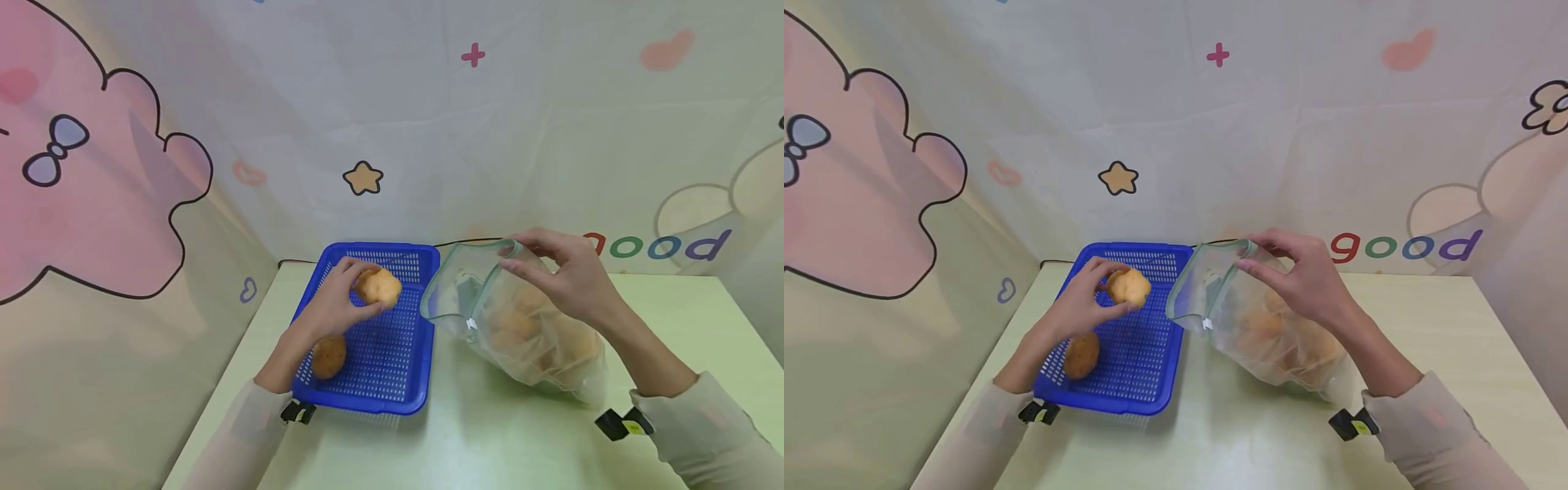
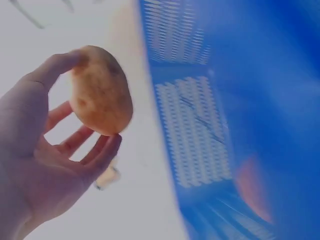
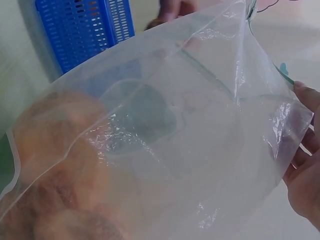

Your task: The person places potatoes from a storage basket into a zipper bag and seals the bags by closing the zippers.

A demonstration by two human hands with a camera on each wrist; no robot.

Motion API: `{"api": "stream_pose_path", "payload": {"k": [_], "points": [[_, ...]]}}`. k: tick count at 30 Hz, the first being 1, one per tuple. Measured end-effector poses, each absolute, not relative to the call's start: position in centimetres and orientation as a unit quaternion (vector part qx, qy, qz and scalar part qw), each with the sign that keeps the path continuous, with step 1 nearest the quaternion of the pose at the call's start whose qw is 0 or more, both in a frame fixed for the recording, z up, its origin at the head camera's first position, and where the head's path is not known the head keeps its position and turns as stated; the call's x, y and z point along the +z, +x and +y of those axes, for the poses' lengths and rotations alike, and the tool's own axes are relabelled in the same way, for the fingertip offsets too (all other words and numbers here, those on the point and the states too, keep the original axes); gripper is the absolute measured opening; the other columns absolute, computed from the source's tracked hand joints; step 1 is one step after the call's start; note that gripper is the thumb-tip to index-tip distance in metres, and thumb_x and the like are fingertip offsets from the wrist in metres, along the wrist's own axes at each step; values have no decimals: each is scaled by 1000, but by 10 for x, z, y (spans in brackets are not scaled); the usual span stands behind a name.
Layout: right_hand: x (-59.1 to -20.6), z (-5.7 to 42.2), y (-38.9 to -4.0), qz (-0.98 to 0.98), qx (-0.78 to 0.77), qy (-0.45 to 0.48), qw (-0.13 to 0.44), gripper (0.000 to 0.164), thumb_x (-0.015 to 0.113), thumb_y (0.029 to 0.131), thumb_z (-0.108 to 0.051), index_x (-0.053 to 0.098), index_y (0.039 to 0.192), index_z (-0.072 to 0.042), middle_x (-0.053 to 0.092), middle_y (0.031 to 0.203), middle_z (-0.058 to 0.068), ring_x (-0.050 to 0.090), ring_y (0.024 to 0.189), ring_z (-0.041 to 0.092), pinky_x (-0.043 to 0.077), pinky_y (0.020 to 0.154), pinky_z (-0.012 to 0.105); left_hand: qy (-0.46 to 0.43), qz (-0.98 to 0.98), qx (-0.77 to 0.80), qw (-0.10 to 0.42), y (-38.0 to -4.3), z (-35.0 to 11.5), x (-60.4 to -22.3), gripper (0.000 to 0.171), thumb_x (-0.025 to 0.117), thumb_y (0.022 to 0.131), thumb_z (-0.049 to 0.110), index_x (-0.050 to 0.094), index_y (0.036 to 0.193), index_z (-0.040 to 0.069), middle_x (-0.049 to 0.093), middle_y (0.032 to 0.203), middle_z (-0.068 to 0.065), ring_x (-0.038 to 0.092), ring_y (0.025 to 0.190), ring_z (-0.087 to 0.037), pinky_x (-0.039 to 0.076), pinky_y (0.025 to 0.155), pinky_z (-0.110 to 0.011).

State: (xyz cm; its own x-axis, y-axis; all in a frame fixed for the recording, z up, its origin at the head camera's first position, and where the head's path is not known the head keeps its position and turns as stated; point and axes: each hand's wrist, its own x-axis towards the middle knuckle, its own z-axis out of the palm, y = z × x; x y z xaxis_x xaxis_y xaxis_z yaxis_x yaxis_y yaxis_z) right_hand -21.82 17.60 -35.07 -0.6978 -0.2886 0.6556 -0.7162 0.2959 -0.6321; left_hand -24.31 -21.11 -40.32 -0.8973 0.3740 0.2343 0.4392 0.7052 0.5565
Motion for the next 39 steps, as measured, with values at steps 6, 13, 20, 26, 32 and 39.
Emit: {"api": "stream_pose_path", "payload": {"k": [6,13,20,26,32,39], "points": [[-353,175,-220,-769,513,321,206,33,81,86,12,78,113,-5,78,100,0,73,92,7,56,84,16,-287,-866,-399,90,-228,-173,-361,66,88,89,34,59,145,15,53,142,-3,56,130,-21,57,102,-40],[-354,177,-221,-765,512,330,208,34,81,86,12,79,114,-5,79,102,4,73,96,7,56,88,17,-355,-849,-379,95,-223,-131,-346,68,89,89,31,57,146,14,53,141,-2,55,127,-18,56,102,-36],[-357,178,-221,-759,529,330,186,34,79,87,14,78,116,-4,78,107,10,72,100,10,56,93,20,-389,-836,-382,62,-225,-110,-361,68,87,90,32,56,147,12,54,139,-2,55,124,-16,55,101,-31],[-355,182,-221,-755,528,341,187,33,78,87,15,78,114,-4,77,105,9,70,95,10,56,92,19,-379,-838,-388,54,-229,-106,-364,67,85,92,32,55,148,12,56,140,-2,56,124,-16,56,101,-32],[-353,184,-222,-754,524,347,190,31,79,87,14,79,112,-4,78,104,12,68,91,11,56,87,18,-370,-839,-396,48,-233,-105,-362,65,85,93,29,55,147,10,57,142,-4,58,126,-18,56,101,-31],[-356,179,-224,-748,533,345,193,30,78,87,14,79,111,-4,76,102,6,67,89,13,56,86,18,-373,-845,-381,42,-231,-99,-366,66,85,93,30,55,148,11,56,141,-4,55,127,-18,56,103,-37]]}}
